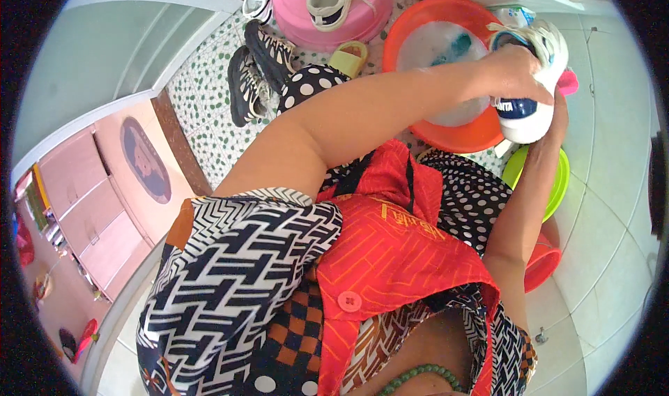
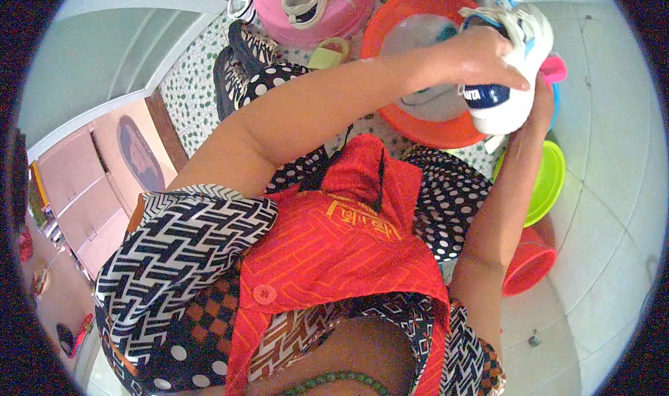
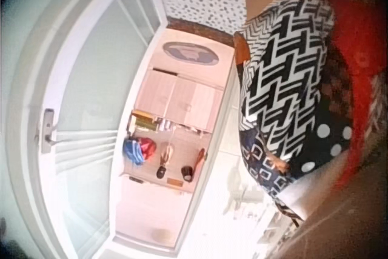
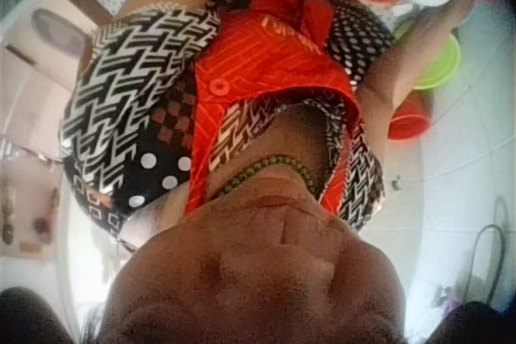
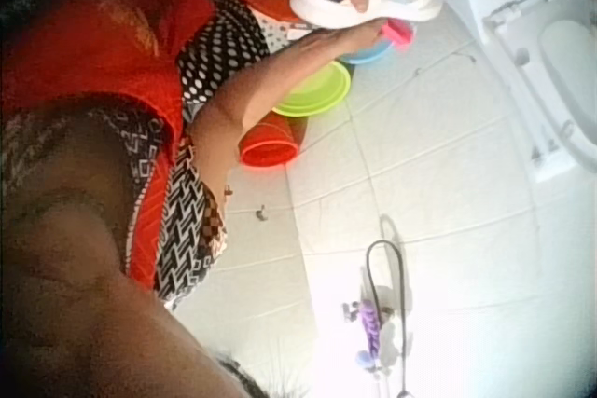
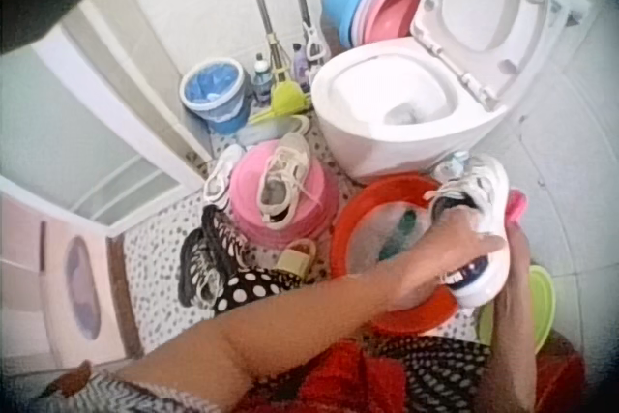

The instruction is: The person scrubs the exterior and soles of shoes and insoles with a pink brush in a red basin filled with soapy water.

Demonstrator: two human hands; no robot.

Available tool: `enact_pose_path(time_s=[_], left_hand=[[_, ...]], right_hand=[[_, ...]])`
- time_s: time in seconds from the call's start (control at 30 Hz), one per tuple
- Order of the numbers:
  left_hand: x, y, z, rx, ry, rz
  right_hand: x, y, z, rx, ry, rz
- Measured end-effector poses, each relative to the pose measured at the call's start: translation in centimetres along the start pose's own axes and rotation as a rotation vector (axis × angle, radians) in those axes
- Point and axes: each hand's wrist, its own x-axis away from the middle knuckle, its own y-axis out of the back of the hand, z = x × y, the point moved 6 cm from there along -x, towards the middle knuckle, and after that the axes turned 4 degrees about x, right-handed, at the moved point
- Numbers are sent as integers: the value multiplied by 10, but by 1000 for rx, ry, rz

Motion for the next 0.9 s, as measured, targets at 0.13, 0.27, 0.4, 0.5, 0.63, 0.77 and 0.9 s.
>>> enact_pose_path(time_s=[0.13, 0.27, 0.4, 0.5, 0.63, 0.77, 0.9], left_hand=[[-1, 20, 11, -127, -46, 98], [19, 69, -18, -453, -190, 171], [43, 102, -34, -1012, -379, 525], [66, 159, -22, -735, -269, 213], [109, 206, -9, -538, 70, -28], [131, 218, 0, -446, 288, -210], [137, 226, 13, -374, 215, -327]], right_hand=[[9, -28, 5, -184, -50, 23], [17, -35, 18, -188, -14, 97], [29, -51, 28, -161, 10, 167], [33, -62, 29, -148, 24, 263], [39, -74, 27, -31, 64, 248], [54, -132, 18, 7, 98, 410], [58, -213, 4, 74, 200, 542]])
